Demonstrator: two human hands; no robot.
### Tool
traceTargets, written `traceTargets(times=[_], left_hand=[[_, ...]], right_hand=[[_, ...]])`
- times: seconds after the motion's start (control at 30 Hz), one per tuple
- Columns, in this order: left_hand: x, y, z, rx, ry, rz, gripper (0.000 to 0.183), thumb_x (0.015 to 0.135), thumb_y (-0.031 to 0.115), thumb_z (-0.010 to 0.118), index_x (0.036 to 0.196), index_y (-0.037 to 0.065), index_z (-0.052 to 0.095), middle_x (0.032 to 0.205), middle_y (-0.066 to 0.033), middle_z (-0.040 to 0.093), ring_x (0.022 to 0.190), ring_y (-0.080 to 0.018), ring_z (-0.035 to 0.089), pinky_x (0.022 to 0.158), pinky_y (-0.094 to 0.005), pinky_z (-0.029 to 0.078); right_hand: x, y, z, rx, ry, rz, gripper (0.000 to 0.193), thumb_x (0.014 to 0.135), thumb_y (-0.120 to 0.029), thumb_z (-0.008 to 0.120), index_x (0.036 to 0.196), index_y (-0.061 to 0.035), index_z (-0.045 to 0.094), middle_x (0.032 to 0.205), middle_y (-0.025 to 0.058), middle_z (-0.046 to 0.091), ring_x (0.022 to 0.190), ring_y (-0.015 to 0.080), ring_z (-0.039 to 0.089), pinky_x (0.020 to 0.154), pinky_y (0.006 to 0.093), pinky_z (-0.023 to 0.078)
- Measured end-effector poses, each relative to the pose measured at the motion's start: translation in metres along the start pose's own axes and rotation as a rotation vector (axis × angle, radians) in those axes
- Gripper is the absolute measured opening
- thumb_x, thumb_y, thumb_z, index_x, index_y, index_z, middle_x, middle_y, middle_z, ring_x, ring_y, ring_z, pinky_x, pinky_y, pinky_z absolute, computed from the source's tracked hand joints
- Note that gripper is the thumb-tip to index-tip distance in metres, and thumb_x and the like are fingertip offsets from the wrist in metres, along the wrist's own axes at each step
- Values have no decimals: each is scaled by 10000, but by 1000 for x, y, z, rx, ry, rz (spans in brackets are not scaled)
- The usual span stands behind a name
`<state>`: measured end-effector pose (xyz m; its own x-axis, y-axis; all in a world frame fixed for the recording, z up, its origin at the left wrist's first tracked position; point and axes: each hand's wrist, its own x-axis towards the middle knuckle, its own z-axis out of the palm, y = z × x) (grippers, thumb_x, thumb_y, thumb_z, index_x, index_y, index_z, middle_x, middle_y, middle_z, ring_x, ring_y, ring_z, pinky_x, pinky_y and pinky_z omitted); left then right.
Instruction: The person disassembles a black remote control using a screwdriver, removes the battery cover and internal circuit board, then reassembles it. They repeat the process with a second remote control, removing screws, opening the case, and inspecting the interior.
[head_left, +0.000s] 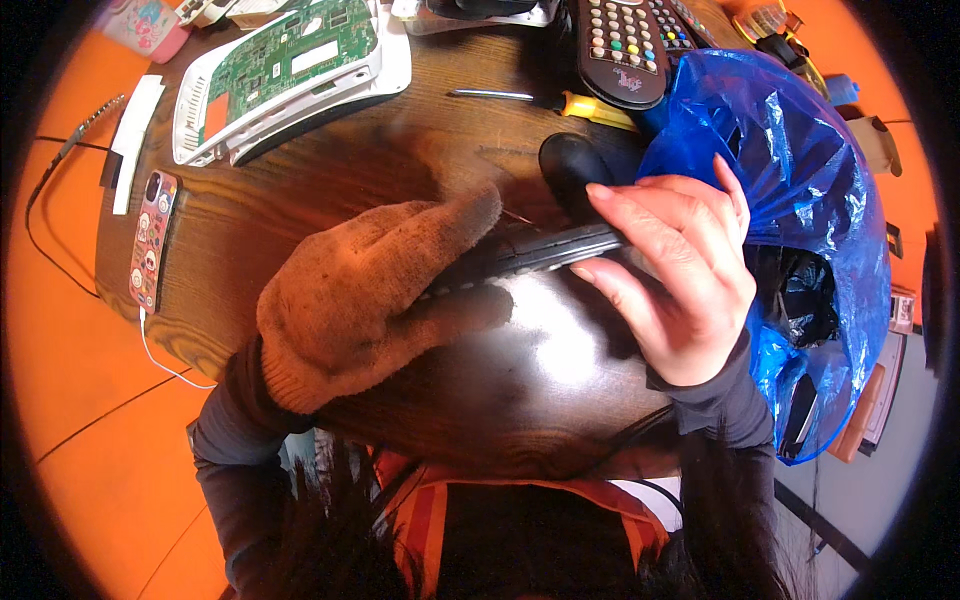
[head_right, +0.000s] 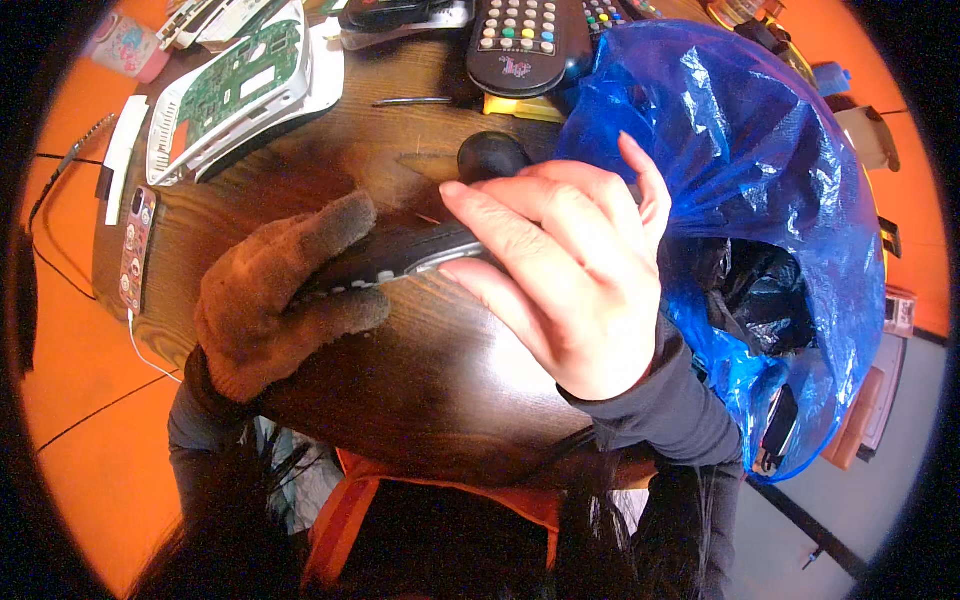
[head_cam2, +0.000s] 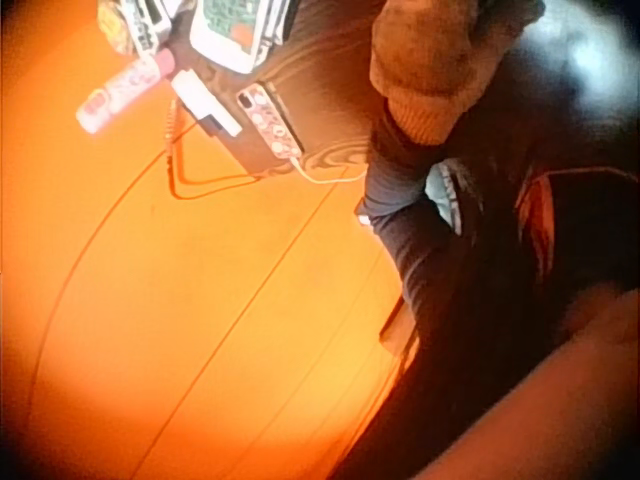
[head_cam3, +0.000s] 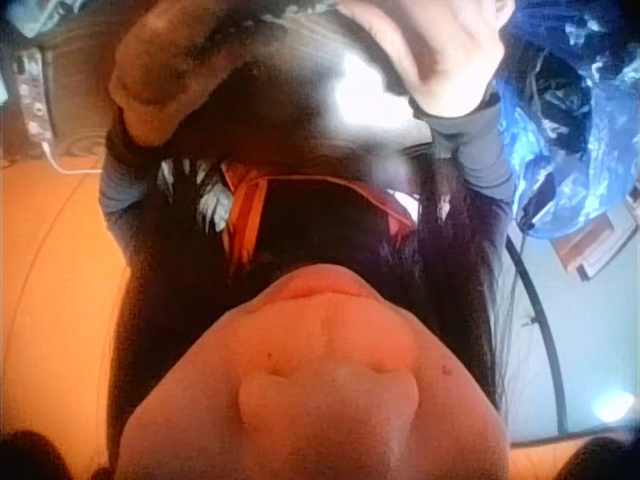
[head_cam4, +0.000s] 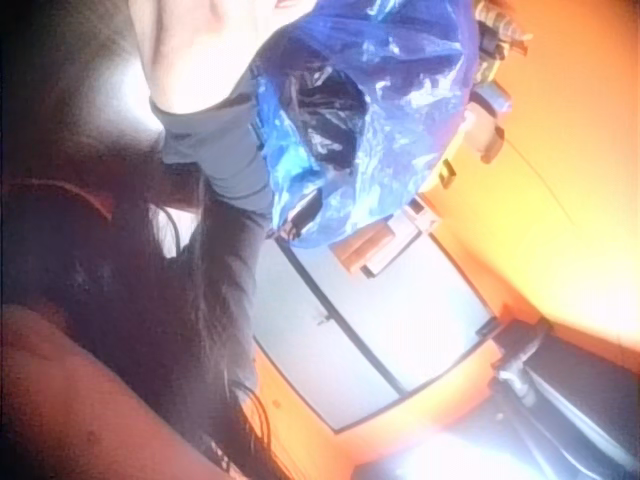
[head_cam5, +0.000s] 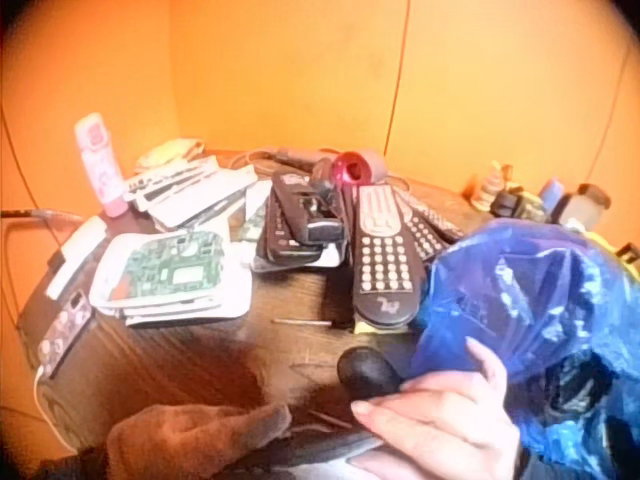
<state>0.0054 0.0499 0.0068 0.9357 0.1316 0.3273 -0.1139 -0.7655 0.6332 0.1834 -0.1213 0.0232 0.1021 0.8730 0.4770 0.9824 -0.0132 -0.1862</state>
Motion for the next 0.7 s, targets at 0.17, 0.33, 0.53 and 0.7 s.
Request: traceTargets(times=[0.17, 0.33, 0.53, 0.7], left_hand=[[-1, 7, 3, 17, -44, 25, 683, 723, 175, 771, 1316, 13, 473, 980, -186, 655, 804, -335, 654, 699, -375, 525], [-6, 15, 4, 158, -88, 27, 693, 729, 238, 767, 1306, -10, 474, 876, -159, 663, 658, -305, 642, 553, -385, 505], [-5, 18, 4, 188, -85, 10, 676, 736, 239, 762, 1289, -28, 477, 866, -166, 660, 653, -313, 641, 535, -392, 499], [-2, 16, 6, 160, -64, -38, 624, 751, 233, 753, 1256, -30, 497, 903, -193, 657, 726, -327, 662, 605, -390, 533]], right_hand=[[2, 5, -5, 223, -48, 44, 332, 635, -227, 818, 876, -47, 679, 847, 59, 672, 804, 225, 596, 821, 346, 380], [-3, 5, -4, 279, -94, 112, 300, 625, -233, 830, 812, -60, 670, 811, 50, 673, 745, 202, 575, 746, 317, 378], [-2, 4, -1, 341, -109, 118, 279, 635, -211, 821, 821, -64, 673, 820, 45, 671, 748, 197, 569, 744, 318, 374], [-3, -2, 7, 256, -74, 141, 295, 646, -244, 813, 892, -136, 691, 892, 0, 639, 869, 191, 575, 977, 386, 258]])
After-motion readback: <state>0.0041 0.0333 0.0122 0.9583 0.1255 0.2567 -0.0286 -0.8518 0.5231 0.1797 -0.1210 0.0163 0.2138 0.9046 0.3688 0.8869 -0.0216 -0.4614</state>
